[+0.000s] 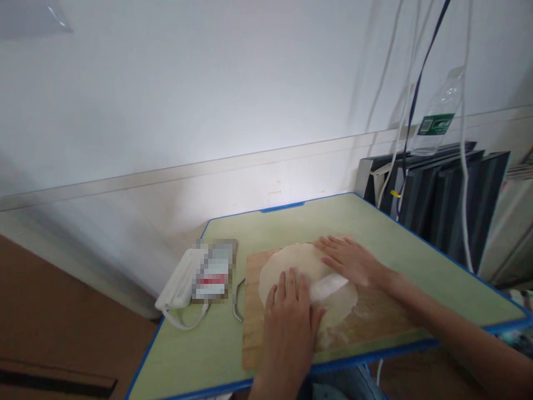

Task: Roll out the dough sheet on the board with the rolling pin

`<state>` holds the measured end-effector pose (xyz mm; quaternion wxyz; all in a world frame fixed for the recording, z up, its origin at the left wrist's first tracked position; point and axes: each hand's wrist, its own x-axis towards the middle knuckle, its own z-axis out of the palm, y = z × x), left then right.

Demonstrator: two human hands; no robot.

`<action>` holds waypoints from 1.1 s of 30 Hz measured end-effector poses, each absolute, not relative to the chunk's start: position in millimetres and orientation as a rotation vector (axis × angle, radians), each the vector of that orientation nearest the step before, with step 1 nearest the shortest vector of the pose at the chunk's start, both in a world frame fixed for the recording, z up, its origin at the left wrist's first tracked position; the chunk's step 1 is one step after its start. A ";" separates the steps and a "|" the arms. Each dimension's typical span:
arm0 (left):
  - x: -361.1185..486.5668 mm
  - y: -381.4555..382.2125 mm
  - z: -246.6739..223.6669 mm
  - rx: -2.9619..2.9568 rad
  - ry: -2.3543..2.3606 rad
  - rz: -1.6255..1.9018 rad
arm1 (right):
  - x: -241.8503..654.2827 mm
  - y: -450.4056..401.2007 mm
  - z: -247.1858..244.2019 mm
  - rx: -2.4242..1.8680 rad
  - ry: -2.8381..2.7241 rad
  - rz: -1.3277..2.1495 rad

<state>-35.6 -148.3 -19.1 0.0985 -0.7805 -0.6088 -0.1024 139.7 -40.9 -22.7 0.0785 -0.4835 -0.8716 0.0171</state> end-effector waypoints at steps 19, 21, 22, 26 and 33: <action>-79.6 -39.5 -10.6 -2.432 -1.965 -0.120 | 113.0 12.2 -28.5 -1.672 -2.533 0.080; -79.0 -44.9 -10.7 -2.472 -1.933 -0.080 | 114.0 6.6 -28.7 -1.680 -2.536 0.072; -78.4 -48.7 -10.4 -2.481 -1.917 -0.063 | 114.9 3.2 -28.9 -1.670 -2.556 0.068; -74.8 -66.2 -8.4 -2.474 -1.831 -0.029 | 122.2 -13.4 -28.8 -1.603 -2.695 0.044; -72.3 -94.7 -5.1 -2.511 -1.705 -0.047 | 132.0 -45.4 -22.7 -1.411 -2.820 -0.035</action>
